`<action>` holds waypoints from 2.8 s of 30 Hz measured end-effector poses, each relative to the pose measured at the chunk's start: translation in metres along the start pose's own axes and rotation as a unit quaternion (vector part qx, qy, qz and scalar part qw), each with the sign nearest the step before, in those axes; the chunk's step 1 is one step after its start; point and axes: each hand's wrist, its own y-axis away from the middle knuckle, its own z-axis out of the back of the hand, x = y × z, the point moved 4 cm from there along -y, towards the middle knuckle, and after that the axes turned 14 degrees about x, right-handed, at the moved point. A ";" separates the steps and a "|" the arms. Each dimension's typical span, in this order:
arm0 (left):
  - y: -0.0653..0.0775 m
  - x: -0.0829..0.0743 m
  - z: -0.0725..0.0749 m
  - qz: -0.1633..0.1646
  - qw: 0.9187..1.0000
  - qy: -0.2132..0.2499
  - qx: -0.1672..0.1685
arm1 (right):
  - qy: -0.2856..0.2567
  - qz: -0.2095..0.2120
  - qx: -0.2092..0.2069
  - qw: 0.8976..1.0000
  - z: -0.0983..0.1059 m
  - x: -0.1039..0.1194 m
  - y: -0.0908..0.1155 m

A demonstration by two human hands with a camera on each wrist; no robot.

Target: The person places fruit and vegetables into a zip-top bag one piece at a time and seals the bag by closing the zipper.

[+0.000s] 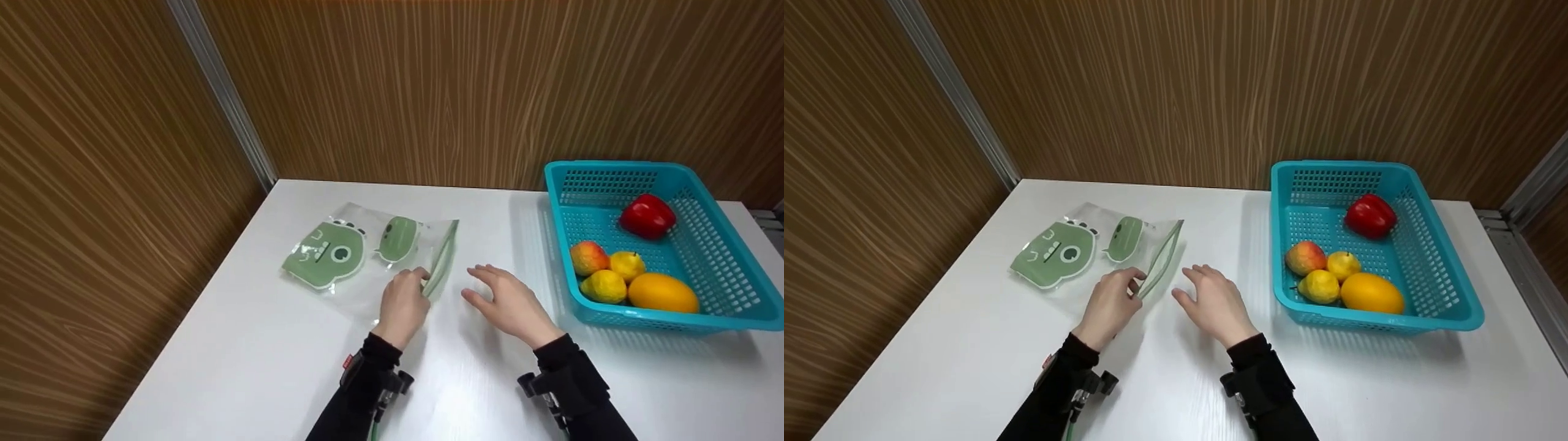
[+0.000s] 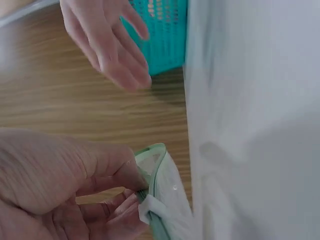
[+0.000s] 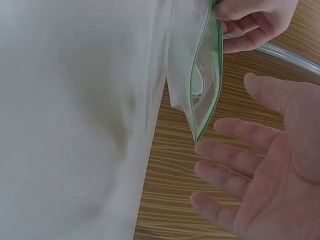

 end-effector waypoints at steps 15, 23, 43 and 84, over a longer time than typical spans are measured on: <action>0.032 -0.044 0.009 -0.084 0.996 -0.023 -0.019 | -0.108 -0.051 -0.079 0.990 0.000 -0.007 -0.002; 0.034 -0.050 0.009 -0.096 0.994 -0.036 -0.031 | -0.144 -0.049 -0.108 0.983 0.006 -0.001 -0.002; 0.032 -0.042 0.025 -0.093 0.991 -0.033 -0.092 | -0.163 -0.041 -0.123 0.978 0.002 0.000 0.006; 0.029 -0.021 0.061 -0.118 0.972 0.025 -0.202 | -0.161 -0.052 -0.147 0.975 0.008 -0.001 0.011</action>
